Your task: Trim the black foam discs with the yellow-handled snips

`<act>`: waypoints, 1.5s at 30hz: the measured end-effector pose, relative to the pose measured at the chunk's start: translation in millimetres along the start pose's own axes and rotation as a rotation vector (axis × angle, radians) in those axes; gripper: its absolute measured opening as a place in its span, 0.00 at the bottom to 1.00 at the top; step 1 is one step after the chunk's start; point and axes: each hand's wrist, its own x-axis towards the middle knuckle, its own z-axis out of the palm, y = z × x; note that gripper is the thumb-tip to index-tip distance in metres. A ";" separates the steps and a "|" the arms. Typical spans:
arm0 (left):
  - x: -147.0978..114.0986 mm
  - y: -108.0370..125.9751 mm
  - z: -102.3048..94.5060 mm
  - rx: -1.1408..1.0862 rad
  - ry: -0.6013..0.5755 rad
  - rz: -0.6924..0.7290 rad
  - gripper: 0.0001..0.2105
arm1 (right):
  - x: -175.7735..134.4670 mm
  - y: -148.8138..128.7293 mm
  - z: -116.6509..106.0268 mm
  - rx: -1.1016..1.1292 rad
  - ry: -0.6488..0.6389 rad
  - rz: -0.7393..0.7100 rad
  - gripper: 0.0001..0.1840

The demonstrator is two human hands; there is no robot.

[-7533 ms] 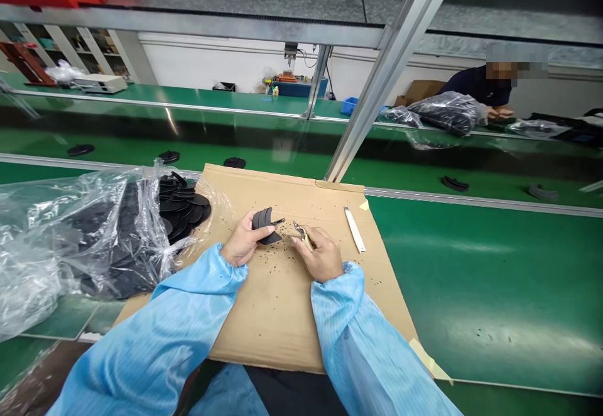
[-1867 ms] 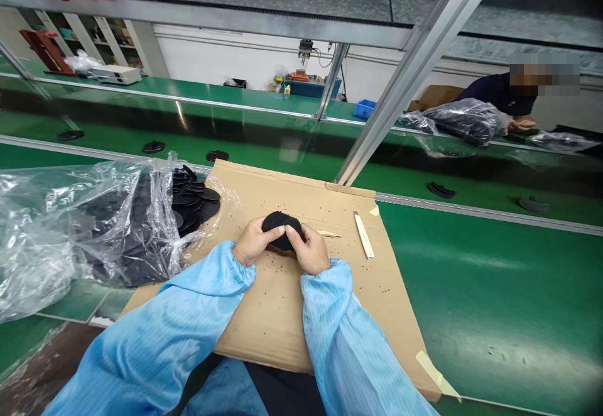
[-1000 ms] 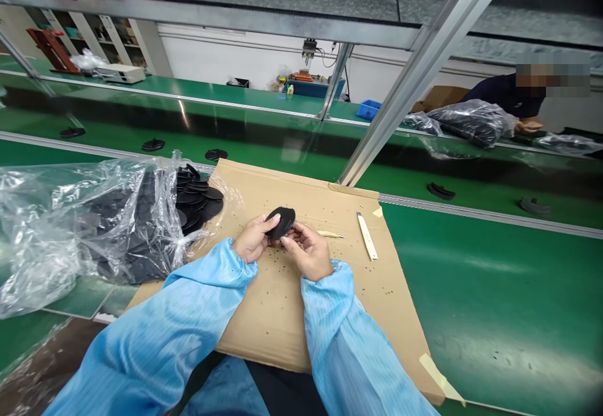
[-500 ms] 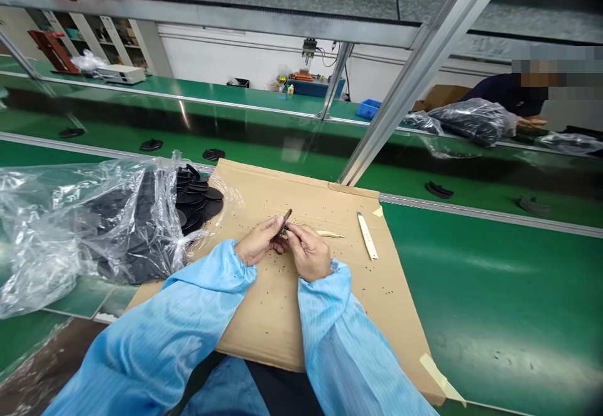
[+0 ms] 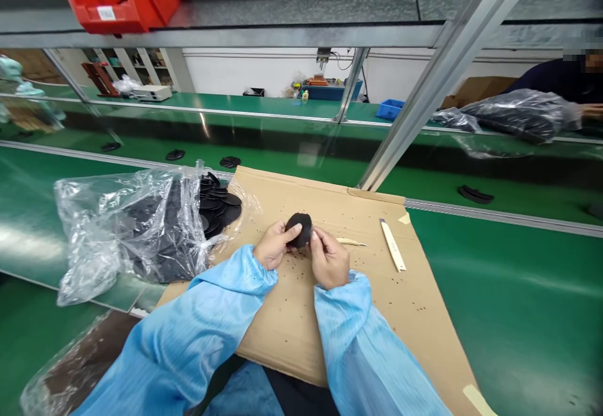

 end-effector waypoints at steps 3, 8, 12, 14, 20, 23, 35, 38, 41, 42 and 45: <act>1.8 0.9 -0.2 -0.058 0.073 0.029 0.29 | 1.1 6.3 3.7 0.008 0.139 0.077 0.19; 21.3 3.1 -1.2 0.012 0.178 0.107 0.24 | 1.3 8.7 6.3 -0.027 0.111 0.007 0.15; 73.9 30.8 4.8 0.411 0.283 0.342 0.12 | 1.4 8.3 8.2 -0.076 0.068 -0.053 0.14; 105.5 53.3 12.0 0.578 0.297 0.463 0.11 | 1.3 8.7 8.9 -0.093 0.041 -0.071 0.14; 146.2 83.6 36.1 1.222 0.196 0.663 0.27 | 1.1 11.9 8.9 -0.080 -0.015 -0.092 0.14; 122.7 64.4 36.3 1.225 0.123 0.665 0.24 | 1.7 12.2 8.5 -0.097 -0.028 -0.077 0.15; -21.1 2.6 5.1 0.734 0.034 0.422 0.11 | 0.6 7.6 5.0 0.056 -0.164 0.071 0.13; -24.6 -5.6 0.0 0.687 0.060 0.414 0.11 | 1.3 9.5 5.1 0.090 -0.194 0.128 0.13; -22.6 -6.9 -3.1 0.629 0.008 0.361 0.12 | 1.8 13.0 5.8 0.100 -0.221 0.140 0.14; -22.0 -6.1 -3.6 0.618 -0.011 0.349 0.13 | 1.9 14.4 6.2 0.098 -0.233 0.136 0.13; -20.6 -3.2 -4.7 0.579 -0.021 0.310 0.15 | 2.2 18.2 7.6 0.084 -0.273 0.125 0.13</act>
